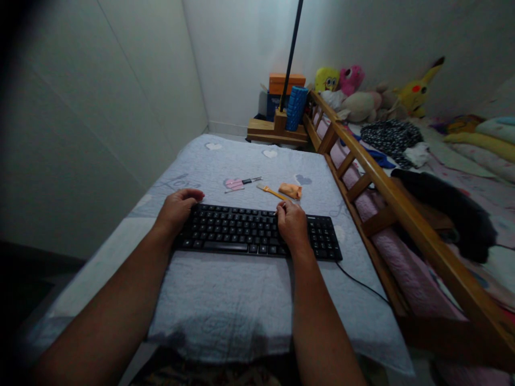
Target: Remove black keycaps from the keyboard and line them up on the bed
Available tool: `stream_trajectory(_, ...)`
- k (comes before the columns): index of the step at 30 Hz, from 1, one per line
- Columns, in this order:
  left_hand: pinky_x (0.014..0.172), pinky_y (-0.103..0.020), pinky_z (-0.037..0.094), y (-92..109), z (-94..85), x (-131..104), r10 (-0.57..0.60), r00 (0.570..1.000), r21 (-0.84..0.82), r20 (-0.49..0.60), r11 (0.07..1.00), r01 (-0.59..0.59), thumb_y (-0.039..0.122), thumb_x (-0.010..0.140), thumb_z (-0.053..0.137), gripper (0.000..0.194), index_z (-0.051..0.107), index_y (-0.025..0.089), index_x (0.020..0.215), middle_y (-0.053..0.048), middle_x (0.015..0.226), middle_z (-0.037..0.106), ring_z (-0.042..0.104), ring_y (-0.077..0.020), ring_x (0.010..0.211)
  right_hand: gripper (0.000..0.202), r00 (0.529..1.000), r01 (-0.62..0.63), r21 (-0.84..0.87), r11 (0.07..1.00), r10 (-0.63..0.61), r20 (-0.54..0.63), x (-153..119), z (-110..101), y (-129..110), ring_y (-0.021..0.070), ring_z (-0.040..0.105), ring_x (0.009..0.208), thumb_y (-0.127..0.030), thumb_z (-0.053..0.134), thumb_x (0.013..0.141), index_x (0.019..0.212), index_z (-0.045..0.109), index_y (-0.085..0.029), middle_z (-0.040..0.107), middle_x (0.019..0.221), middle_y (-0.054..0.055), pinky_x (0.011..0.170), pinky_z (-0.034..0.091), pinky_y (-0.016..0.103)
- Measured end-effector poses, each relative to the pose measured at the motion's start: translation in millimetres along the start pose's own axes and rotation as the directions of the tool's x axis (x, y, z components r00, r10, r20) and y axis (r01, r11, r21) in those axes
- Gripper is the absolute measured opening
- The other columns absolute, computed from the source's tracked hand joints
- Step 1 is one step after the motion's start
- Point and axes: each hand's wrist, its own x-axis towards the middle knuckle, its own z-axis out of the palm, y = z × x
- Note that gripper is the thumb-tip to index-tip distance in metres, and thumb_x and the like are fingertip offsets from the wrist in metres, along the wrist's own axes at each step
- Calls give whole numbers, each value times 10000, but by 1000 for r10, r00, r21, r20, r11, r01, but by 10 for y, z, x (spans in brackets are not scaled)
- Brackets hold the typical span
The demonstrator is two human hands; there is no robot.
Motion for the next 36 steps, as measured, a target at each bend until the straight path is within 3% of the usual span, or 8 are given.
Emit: stream_trajectory(36, 886, -334, 483, 15, 2, -18, -21, 1000, -15, 2, 1000, 21, 158, 577, 522, 316, 699, 176, 839, -39, 883, 717, 645, -211, 866, 205, 1000, 20, -23, 1000, -20, -8, 3, 12, 20, 226, 611, 774, -269, 469, 870, 777, 637, -198, 684, 772, 73, 762, 446, 358)
